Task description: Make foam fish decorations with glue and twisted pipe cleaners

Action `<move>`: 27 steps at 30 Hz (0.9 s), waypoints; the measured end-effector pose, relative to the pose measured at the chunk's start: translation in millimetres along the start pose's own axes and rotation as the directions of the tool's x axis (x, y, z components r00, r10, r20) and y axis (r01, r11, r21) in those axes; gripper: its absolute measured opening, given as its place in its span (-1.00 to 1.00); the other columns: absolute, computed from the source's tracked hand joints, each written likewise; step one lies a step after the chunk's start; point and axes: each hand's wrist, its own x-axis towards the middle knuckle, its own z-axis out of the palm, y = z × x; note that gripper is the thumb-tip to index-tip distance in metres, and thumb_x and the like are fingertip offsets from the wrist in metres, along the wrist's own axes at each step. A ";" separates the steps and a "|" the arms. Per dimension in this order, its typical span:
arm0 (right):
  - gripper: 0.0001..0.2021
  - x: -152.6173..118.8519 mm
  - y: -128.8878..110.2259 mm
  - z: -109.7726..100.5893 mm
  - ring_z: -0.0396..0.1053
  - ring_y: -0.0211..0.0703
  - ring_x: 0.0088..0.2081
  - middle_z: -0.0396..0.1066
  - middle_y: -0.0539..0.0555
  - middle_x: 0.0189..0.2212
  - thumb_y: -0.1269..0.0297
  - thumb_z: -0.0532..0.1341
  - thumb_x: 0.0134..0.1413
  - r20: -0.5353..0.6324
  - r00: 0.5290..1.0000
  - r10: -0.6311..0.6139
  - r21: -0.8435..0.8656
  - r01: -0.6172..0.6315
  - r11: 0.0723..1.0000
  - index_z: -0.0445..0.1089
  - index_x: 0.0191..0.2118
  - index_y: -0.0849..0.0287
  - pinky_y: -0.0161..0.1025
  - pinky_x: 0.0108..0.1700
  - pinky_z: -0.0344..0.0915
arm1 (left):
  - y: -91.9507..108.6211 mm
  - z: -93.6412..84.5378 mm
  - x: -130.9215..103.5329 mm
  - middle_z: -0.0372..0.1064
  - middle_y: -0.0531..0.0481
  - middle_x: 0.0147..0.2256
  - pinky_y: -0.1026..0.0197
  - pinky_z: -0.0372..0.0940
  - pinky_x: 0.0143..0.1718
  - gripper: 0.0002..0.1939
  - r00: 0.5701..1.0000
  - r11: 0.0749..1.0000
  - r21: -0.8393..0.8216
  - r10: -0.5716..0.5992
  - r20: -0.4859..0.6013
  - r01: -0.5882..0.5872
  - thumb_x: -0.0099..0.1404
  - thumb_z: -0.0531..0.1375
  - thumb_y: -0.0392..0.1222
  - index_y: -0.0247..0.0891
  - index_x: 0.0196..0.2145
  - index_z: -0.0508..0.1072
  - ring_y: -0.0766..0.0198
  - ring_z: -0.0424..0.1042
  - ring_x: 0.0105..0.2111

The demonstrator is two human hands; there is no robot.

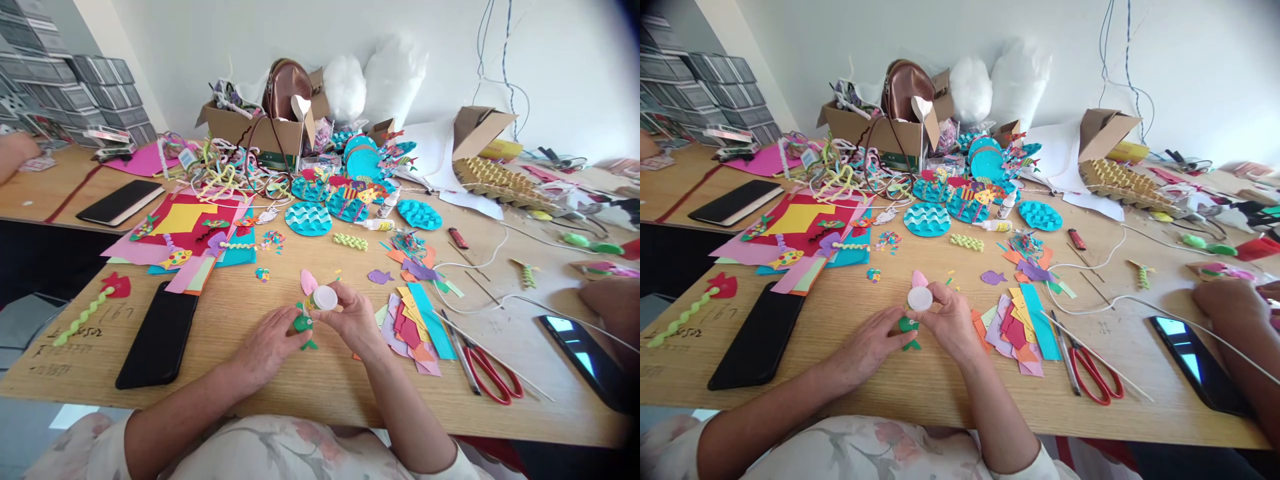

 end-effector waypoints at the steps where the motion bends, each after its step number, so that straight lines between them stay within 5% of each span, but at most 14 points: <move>1: -0.76 -0.3 -0.1 0.2 0.25 -0.24 -0.46 0.31 -0.08 -0.55 0.14 0.35 -0.21 0.002 1.000 -0.003 0.002 0.003 1.000 0.31 -0.52 0.14 -0.34 -0.39 0.17 | -0.5 0.4 0.1 0.32 -0.02 -0.10 0.09 0.13 0.05 -0.78 1.000 1.000 0.000 0.000 0.000 0.000 0.34 0.01 -0.08 -0.15 -0.16 0.38 0.16 0.24 -0.01; 27: -0.77 1.2 -1.1 -3.4 0.23 -0.27 -0.46 0.29 -0.11 -0.56 0.22 0.37 -0.24 0.007 1.000 0.015 -0.015 -0.015 1.000 0.30 -0.53 0.15 -0.36 -0.40 0.13 | -3.0 0.5 -2.3 0.28 -0.01 0.00 0.06 0.06 0.11 -0.75 0.999 0.999 0.031 0.036 -0.006 -0.036 0.35 0.00 -0.09 -0.12 -0.08 0.34 0.16 0.19 0.06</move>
